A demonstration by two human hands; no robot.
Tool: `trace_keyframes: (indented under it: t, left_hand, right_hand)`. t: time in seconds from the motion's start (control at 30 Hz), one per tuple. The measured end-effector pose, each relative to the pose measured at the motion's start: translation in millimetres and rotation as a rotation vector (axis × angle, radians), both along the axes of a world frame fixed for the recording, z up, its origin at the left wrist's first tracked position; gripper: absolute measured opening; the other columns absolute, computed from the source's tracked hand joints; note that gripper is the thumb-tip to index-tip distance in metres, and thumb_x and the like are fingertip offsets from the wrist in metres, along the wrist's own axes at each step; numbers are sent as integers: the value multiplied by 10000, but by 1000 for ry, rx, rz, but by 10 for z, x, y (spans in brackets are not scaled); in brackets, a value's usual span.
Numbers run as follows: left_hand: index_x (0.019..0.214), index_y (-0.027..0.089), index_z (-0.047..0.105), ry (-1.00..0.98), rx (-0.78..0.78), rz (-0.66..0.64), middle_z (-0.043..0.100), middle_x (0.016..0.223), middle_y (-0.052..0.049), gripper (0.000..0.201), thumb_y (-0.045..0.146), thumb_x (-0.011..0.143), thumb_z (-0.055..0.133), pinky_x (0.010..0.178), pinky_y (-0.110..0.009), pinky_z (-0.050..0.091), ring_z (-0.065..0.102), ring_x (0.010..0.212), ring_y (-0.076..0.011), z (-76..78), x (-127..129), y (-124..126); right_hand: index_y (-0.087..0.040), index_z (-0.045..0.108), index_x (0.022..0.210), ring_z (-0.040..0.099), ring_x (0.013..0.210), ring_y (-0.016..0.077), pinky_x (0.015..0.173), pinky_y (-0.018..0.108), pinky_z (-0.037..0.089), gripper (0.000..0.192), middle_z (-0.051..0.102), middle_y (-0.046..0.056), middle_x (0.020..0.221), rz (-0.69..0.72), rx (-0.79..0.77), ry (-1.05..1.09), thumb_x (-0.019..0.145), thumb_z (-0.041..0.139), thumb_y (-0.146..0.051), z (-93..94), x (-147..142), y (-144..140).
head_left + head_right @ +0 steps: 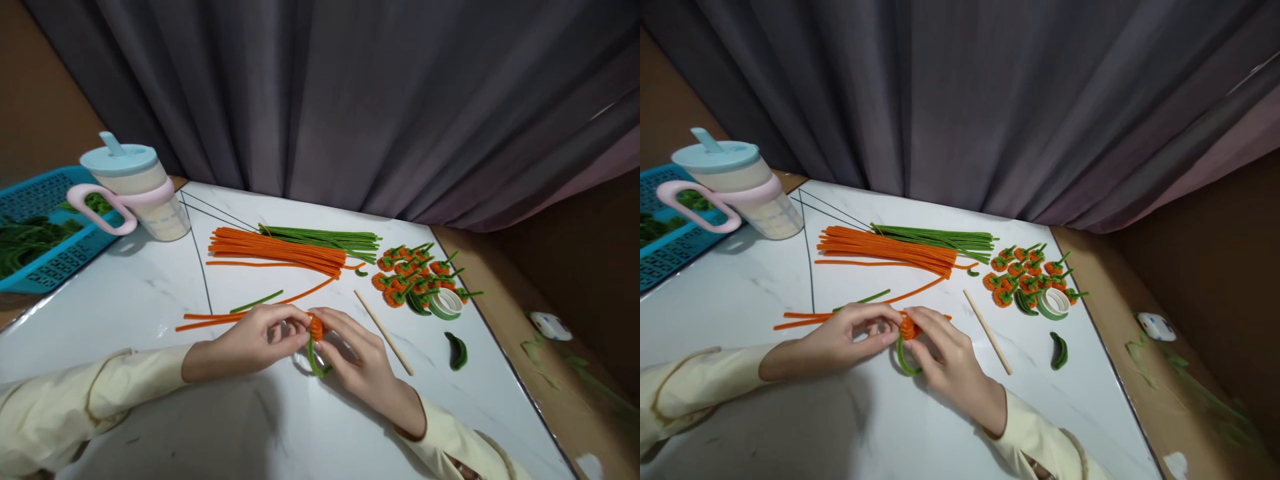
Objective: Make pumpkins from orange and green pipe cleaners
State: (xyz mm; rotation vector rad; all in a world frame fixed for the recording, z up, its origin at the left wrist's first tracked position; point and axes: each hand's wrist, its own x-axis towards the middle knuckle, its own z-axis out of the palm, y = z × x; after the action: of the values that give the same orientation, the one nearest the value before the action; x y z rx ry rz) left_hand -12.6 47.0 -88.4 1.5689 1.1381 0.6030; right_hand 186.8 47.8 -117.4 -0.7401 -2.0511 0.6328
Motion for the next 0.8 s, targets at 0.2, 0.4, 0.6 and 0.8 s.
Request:
trace_keyframes:
  t: [0.2, 0.4, 0.6, 0.8]
  left_hand:
    - [900, 136, 687, 1, -48, 21, 596, 681, -10, 308, 389, 781, 560, 479, -206, 325, 410, 521, -91, 12, 4, 13]
    - [920, 150, 682, -16, -51, -9, 607, 741, -12, 278, 362, 770, 586, 477, -195, 330, 416, 539, -86, 9, 1, 10]
    - [850, 151, 671, 9, -7, -19, 607, 717, 1, 209, 299, 760, 553, 470, -177, 343, 405, 514, -71, -1, 5, -10]
    - [816, 162, 663, 94, 133, -29, 612, 705, 10, 150, 203, 742, 539, 491, -169, 373, 451, 525, -72, 3, -5, -7]
  right_hand:
    - [-198, 528, 1255, 622, 1057, 198, 901, 331, 550, 387, 649, 116, 1130, -5, 70, -4, 880, 561, -109, -4, 3, -23]
    - [-180, 538, 1245, 628, 1055, 213, 887, 341, 558, 357, 657, 128, 1115, -22, 108, -45, 892, 546, -130, 37, 22, -29]
    - [-172, 550, 1215, 647, 997, 204, 860, 326, 565, 353, 675, 121, 1072, 5, 120, -56, 869, 576, -112, 54, 14, -29]
    - [-179, 568, 1206, 661, 979, 180, 873, 281, 555, 354, 677, 104, 1081, 39, 54, 9, 858, 600, -124, 70, 14, -20]
